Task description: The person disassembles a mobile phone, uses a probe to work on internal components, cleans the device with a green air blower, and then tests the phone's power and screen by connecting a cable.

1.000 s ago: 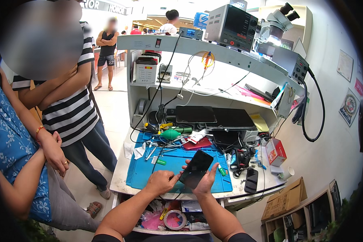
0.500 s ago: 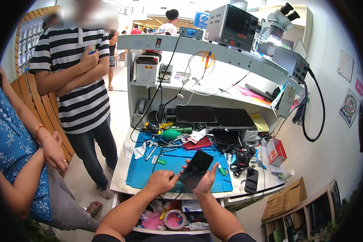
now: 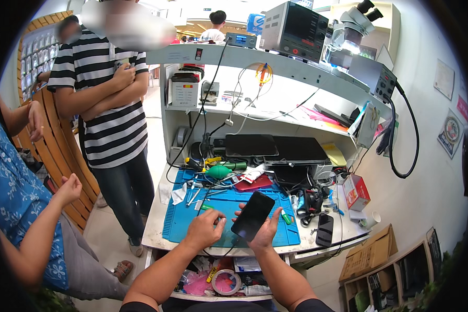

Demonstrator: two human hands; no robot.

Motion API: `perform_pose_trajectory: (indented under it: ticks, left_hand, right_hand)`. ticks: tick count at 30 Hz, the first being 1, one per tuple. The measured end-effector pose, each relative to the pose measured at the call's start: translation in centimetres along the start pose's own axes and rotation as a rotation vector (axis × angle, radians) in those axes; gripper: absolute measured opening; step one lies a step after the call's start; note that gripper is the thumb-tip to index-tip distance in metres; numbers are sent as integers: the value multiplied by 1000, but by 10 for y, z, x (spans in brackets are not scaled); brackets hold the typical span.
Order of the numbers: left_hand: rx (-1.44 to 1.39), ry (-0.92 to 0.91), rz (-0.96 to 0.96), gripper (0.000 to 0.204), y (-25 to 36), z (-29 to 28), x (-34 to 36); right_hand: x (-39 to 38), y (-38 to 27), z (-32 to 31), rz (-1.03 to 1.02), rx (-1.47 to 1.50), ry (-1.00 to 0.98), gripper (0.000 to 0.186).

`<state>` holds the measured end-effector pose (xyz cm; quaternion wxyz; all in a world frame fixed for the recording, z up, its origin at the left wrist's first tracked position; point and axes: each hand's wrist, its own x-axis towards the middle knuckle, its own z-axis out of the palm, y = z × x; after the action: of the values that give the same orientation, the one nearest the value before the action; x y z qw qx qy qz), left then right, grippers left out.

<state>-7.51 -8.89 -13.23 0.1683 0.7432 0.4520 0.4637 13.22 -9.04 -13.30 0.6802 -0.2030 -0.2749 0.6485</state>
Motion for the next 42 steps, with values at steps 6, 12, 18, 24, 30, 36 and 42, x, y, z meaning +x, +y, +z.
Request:
perform_pose_trajectory:
  ticks: [6,12,18,24,30,36,42]
  left_hand:
    - [14,-179,76,57,58,-16,-7]
    - [189,-363,108,70,64,-10,-17]
    - [206,-306,155,66,62,-7,-19]
    - [195,-307,149,61,65,-6,-18]
    - [169,-278,144,59,59,-5,-20]
    - [222,-326,119,59,60,-5,-17]
    - [136,-276,144,61,59,-3,-17]
  right_hand:
    - [4,2,-17,-37,19,-54,107]
    - [-3,0,1,-28,-1,-30,107]
    - [-3,0,0,-21,-4,-53,108]
    - [-4,-1,0,-20,-5,-42,107]
    - [-4,0,2,-24,-11,-44,107]
    - [-3,0,1,-20,-27,-50,106]
    - [-6,-4,3,-33,-46,-5,106]
